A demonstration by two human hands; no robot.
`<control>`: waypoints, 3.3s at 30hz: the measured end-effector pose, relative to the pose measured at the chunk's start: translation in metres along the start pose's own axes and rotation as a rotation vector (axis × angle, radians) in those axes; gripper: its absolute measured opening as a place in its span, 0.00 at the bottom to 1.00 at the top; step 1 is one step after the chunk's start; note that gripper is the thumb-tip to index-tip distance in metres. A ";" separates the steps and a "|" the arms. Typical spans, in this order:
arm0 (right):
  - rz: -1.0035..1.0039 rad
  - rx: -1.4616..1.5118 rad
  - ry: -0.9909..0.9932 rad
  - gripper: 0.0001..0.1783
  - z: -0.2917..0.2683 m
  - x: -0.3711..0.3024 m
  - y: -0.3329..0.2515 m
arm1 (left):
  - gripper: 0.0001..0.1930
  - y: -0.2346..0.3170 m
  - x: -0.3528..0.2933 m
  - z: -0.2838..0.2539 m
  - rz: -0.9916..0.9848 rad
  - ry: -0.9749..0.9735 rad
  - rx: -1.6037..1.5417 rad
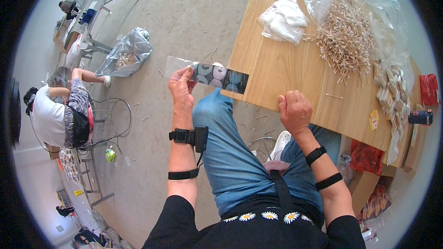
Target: The person picks up a plastic bag, removes a small card, and sets it aside before gathering cotton swabs into a row. They then place a sticker on the bundle and slide it into a plastic sleeve, repeating the process with more swabs.
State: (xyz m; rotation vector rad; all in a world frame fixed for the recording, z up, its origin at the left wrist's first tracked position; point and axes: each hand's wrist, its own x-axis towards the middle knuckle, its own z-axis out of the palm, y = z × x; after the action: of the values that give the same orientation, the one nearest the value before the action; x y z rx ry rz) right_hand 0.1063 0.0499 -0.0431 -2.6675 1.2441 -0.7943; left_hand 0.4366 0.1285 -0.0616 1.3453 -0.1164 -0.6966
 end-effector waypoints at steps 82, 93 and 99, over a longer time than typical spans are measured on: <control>0.301 0.161 -0.014 0.03 -0.048 -0.006 0.092 | 0.45 -0.082 -0.201 0.162 0.983 -0.904 1.265; 0.391 0.194 -0.028 0.04 -0.048 0.016 0.074 | 0.49 -0.081 -0.196 0.160 1.023 -0.892 1.236; 0.316 0.093 -0.096 0.04 -0.047 0.004 0.101 | 0.49 -0.080 -0.195 0.155 0.977 -0.921 1.246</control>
State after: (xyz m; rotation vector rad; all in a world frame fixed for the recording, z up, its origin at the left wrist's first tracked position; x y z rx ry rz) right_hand 0.0163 -0.0137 -0.0309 -2.3244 1.5105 -0.6511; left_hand 0.1785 0.0936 -0.0365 1.6947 -2.0677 -0.2767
